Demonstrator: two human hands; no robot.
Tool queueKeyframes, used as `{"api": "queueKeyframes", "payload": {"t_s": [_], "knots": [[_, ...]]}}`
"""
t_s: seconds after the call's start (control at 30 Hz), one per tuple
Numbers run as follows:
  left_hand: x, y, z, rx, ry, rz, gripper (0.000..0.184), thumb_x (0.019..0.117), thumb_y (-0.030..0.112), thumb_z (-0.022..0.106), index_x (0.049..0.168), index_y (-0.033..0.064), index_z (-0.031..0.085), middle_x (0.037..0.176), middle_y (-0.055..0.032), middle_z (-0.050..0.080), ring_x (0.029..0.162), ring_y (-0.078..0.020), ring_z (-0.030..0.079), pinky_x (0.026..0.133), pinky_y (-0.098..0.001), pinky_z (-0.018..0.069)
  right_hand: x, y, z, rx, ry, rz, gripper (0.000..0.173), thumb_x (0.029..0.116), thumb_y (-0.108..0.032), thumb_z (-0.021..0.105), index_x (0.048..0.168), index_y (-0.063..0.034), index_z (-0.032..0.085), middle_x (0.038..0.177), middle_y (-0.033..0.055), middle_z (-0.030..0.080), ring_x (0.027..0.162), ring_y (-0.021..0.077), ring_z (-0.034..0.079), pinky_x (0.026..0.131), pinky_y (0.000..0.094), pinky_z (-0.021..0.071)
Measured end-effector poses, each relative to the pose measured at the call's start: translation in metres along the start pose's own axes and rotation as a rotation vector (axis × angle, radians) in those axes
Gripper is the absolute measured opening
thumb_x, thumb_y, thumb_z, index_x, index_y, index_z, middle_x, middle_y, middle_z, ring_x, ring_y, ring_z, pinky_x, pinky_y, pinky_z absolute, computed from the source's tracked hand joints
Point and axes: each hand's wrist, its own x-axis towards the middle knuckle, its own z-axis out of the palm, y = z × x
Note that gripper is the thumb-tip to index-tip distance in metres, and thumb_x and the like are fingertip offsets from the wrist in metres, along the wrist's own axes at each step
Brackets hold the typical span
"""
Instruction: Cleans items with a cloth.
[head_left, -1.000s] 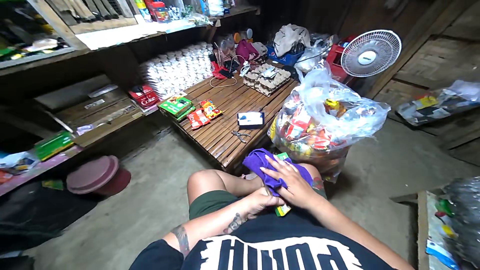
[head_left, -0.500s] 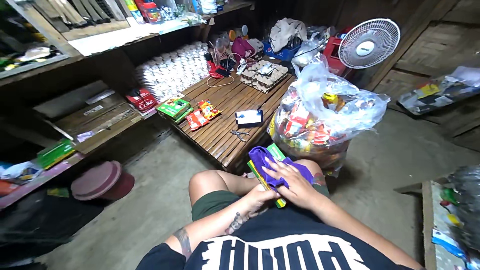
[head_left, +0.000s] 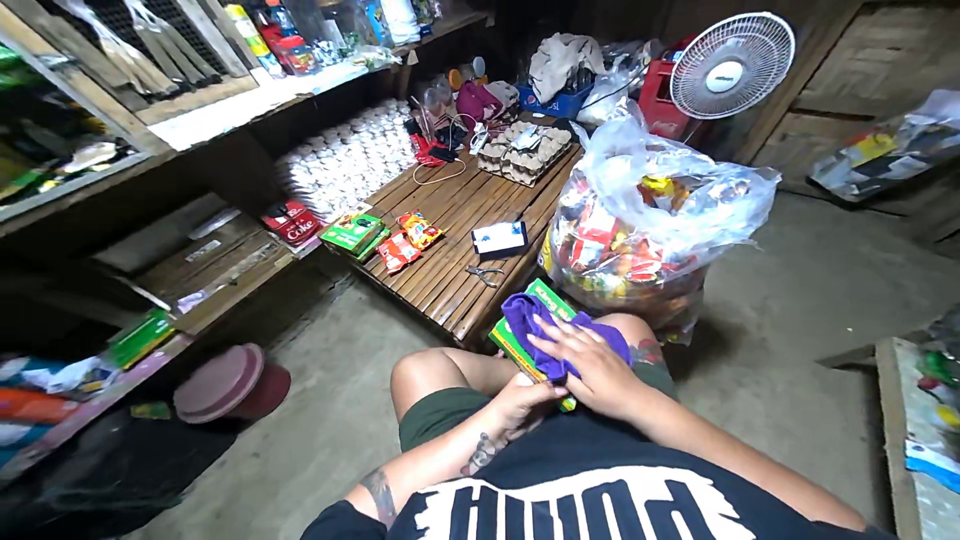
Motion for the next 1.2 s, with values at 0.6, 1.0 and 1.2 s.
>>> {"api": "queueKeyframes", "payload": {"t_s": [0.6,1.0,1.2], "knots": [[0.007,-0.004,-0.009,-0.320,0.032,0.017,0.058,0.0884,0.054,0.072,0.126,0.0121,0.060,0.116,-0.0078,0.072,0.109,-0.0176,0.070,0.096,-0.0359,0.0569,-0.006,0.012,0.014,-0.046,0.074,-0.014,0.053,0.0943,-0.022,0.049,0.146,-0.0291,0.058,0.159,0.0003,0.046,0.147,0.0355,0.041,0.105,0.0709,0.0381],[0.007,-0.003,-0.008,-0.293,0.080,0.063,0.073,0.0795,0.067,0.072,0.127,0.0127,0.061,0.115,-0.0060,0.073,0.111,-0.0168,0.069,0.100,-0.0377,0.0548,-0.006,0.001,0.019,-0.067,0.070,-0.116,0.053,0.0927,-0.022,0.053,0.145,-0.0264,0.059,0.158,0.0012,0.047,0.146,0.0365,0.042,0.103,0.0722,0.0384],[0.007,-0.004,-0.008,-0.367,0.073,0.079,0.080,0.0799,0.059,0.078,0.136,0.0086,0.052,0.126,-0.0121,0.067,0.120,-0.0240,0.065,0.105,-0.0428,0.0515,-0.005,0.020,0.021,-0.080,0.194,0.097,0.051,0.0951,-0.022,0.049,0.145,-0.0240,0.059,0.158,0.0046,0.047,0.146,0.0391,0.041,0.104,0.0726,0.0375]]}}
